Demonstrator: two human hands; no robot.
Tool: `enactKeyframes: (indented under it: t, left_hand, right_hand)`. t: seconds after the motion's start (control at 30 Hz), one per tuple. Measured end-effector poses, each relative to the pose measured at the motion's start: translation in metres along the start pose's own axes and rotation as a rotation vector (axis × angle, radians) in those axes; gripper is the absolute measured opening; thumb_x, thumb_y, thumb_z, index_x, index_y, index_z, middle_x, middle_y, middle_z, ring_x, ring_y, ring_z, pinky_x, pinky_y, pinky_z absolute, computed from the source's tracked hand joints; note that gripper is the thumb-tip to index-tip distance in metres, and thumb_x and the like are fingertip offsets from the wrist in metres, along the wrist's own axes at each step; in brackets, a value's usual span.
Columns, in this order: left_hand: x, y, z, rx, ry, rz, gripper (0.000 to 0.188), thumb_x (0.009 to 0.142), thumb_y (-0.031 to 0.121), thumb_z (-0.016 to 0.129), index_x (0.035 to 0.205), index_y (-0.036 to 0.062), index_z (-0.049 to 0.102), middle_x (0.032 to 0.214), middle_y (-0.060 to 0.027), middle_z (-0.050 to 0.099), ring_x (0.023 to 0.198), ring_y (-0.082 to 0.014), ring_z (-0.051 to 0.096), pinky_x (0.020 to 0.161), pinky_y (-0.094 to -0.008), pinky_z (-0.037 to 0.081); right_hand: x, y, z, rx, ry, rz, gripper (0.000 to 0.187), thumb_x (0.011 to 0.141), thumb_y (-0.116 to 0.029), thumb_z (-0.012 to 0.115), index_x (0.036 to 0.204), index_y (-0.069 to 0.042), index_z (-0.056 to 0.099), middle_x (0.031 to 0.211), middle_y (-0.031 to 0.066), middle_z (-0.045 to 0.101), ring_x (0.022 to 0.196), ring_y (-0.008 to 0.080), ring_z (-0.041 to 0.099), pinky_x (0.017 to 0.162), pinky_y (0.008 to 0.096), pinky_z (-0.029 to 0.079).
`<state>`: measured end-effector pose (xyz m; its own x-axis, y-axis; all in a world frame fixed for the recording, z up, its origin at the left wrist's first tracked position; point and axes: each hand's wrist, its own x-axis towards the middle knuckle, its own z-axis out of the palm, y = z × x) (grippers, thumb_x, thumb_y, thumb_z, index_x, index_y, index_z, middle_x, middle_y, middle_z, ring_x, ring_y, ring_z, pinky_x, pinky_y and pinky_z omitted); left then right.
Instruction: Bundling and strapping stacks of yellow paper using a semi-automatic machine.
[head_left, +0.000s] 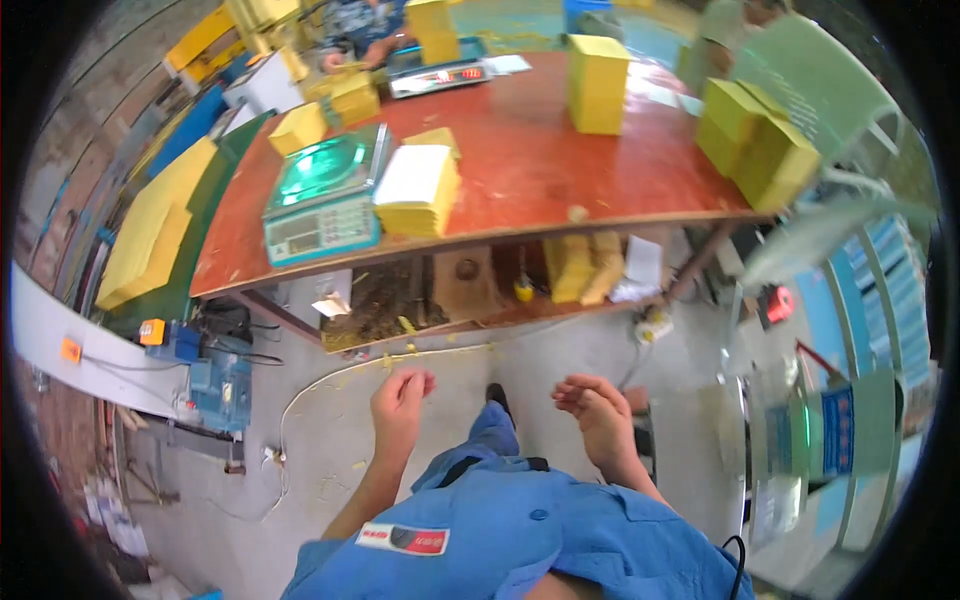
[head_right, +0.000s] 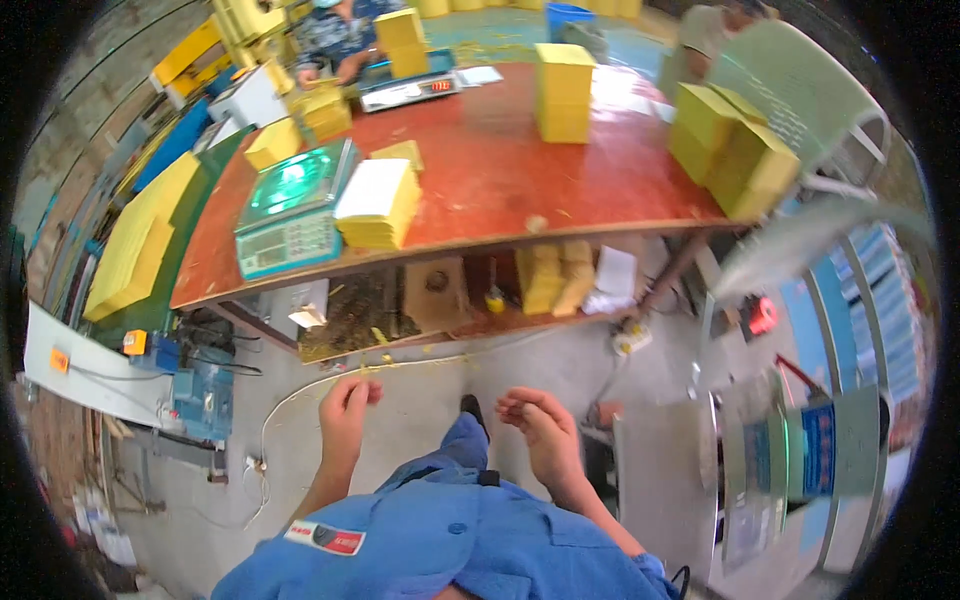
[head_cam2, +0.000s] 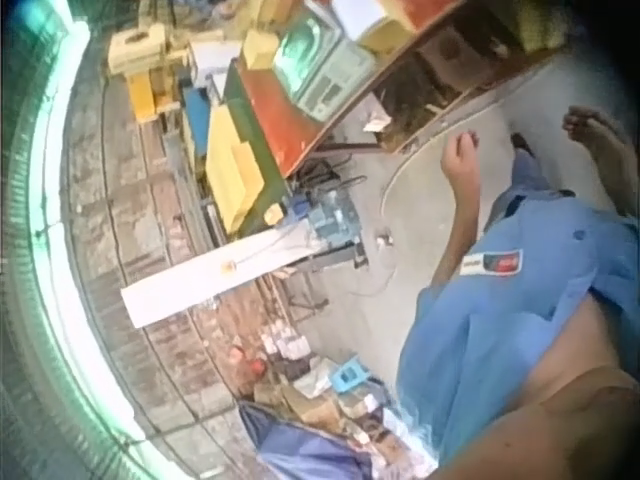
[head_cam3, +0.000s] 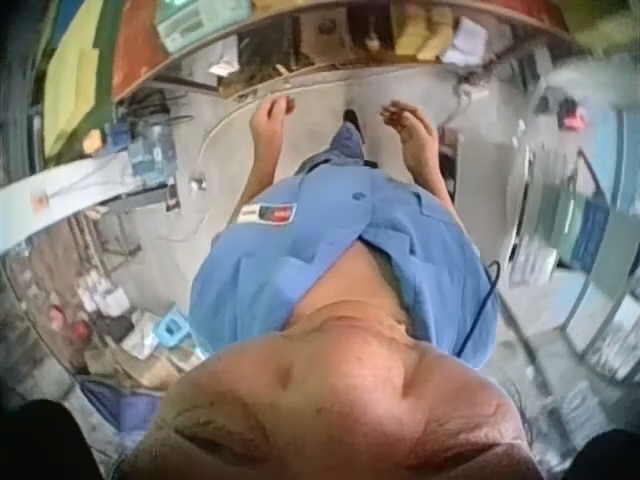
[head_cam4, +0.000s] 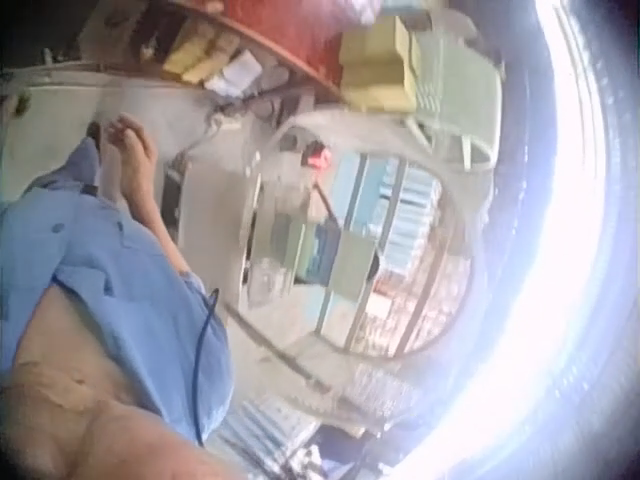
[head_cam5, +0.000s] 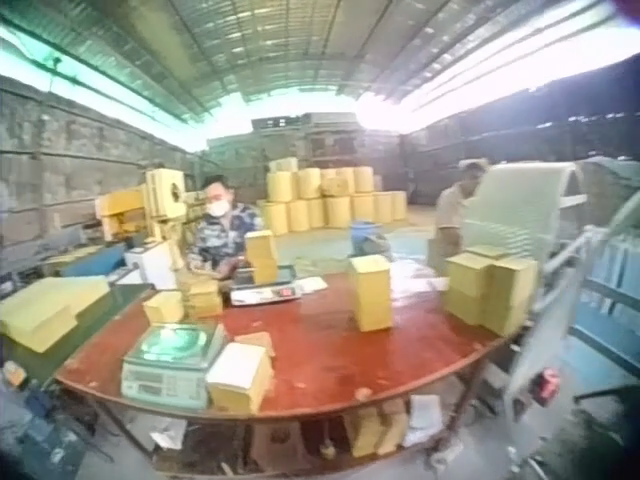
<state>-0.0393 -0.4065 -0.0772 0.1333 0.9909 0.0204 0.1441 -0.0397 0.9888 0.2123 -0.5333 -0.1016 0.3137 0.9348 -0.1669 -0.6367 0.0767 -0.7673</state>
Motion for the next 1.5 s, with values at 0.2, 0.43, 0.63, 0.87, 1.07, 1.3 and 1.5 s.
enactKeyframes:
  t: [0.2, 0.43, 0.63, 0.87, 1.07, 1.3, 1.5]
  left_hand:
    - [0.212, 0.043, 0.021, 0.480, 0.039, 0.637, 0.019, 0.086, 0.005, 0.065, 0.104, 0.0002, 0.063, 0.108, -0.0155, 0.066, 0.097, -0.0336, 0.064, 0.084, -0.0375, 0.051]
    - [0.353, 0.022, 0.054, 0.962, 0.115, 0.530, 0.065, 0.079, 0.030, 0.075, 0.132, 0.0008, 0.050, 0.139, -0.0273, 0.045, 0.130, -0.0460, 0.040, 0.107, -0.0506, 0.034]
    - [0.367, 0.002, 0.068, 0.957, 0.113, 0.462, 0.073, 0.074, 0.029, 0.076, 0.135, -0.0001, 0.047, 0.138, -0.0297, 0.044, 0.129, -0.0453, 0.042, 0.107, -0.0514, 0.034]
    - [0.352, 0.026, 0.061, 0.854, 0.174, 0.252, 0.056, 0.078, 0.014, 0.071, 0.129, 0.0003, 0.054, 0.142, -0.0251, 0.044, 0.130, -0.0397, 0.044, 0.108, -0.0475, 0.035]
    - [0.359, 0.015, 0.044, 0.542, 0.198, 0.245, 0.021, 0.085, 0.006, 0.064, 0.103, -0.0033, 0.064, 0.126, -0.0211, 0.060, 0.117, -0.0314, 0.058, 0.101, -0.0386, 0.043]
    - [0.357, 0.030, 0.046, 0.369, 0.274, 0.094, 0.010, 0.090, 0.005, 0.059, 0.094, -0.0035, 0.062, 0.097, -0.0150, 0.069, 0.088, -0.0229, 0.067, 0.079, -0.0320, 0.050]
    - [0.352, 0.034, 0.042, 0.481, 0.296, 0.117, 0.007, 0.089, 0.005, 0.061, 0.091, -0.0020, 0.061, 0.086, -0.0152, 0.068, 0.074, -0.0250, 0.066, 0.068, -0.0324, 0.050]
  right_hand:
    - [0.136, -0.022, 0.042, 0.014, -0.044, 0.009, 0.028, 0.094, -0.003, 0.044, 0.116, 0.004, 0.059, 0.112, 0.0157, 0.065, 0.105, 0.0259, 0.062, 0.095, 0.0399, 0.048]
    - [0.257, -0.043, 0.078, -0.154, -0.243, 0.081, 0.025, 0.093, -0.006, 0.048, 0.113, 0.004, 0.060, 0.107, 0.0139, 0.065, 0.102, 0.0227, 0.062, 0.093, 0.0374, 0.049]
    - [0.377, -0.049, 0.104, -0.631, -0.371, -0.145, 0.030, 0.093, -0.008, 0.055, 0.120, 0.005, 0.058, 0.113, 0.0125, 0.065, 0.104, 0.0214, 0.063, 0.091, 0.0350, 0.051]
    - [0.495, -0.010, 0.147, -1.065, -0.402, -0.459, 0.036, 0.088, -0.021, 0.061, 0.117, 0.000, 0.059, 0.112, 0.0206, 0.063, 0.105, 0.0368, 0.060, 0.091, 0.0436, 0.049]
    - [0.512, -0.006, 0.163, -1.113, -0.540, -0.336, 0.033, 0.087, -0.020, 0.063, 0.117, -0.004, 0.062, 0.114, 0.0184, 0.064, 0.108, 0.0370, 0.058, 0.093, 0.0431, 0.048]
    - [0.511, -0.010, 0.160, -1.038, -0.505, -0.390, 0.032, 0.089, -0.013, 0.062, 0.118, -0.001, 0.062, 0.122, 0.0194, 0.061, 0.115, 0.0321, 0.058, 0.095, 0.0378, 0.048]
    - [0.501, -0.007, 0.164, -1.131, -0.325, -0.427, 0.031, 0.087, -0.009, 0.062, 0.117, 0.001, 0.062, 0.120, 0.0205, 0.062, 0.112, 0.0326, 0.060, 0.094, 0.0385, 0.048]
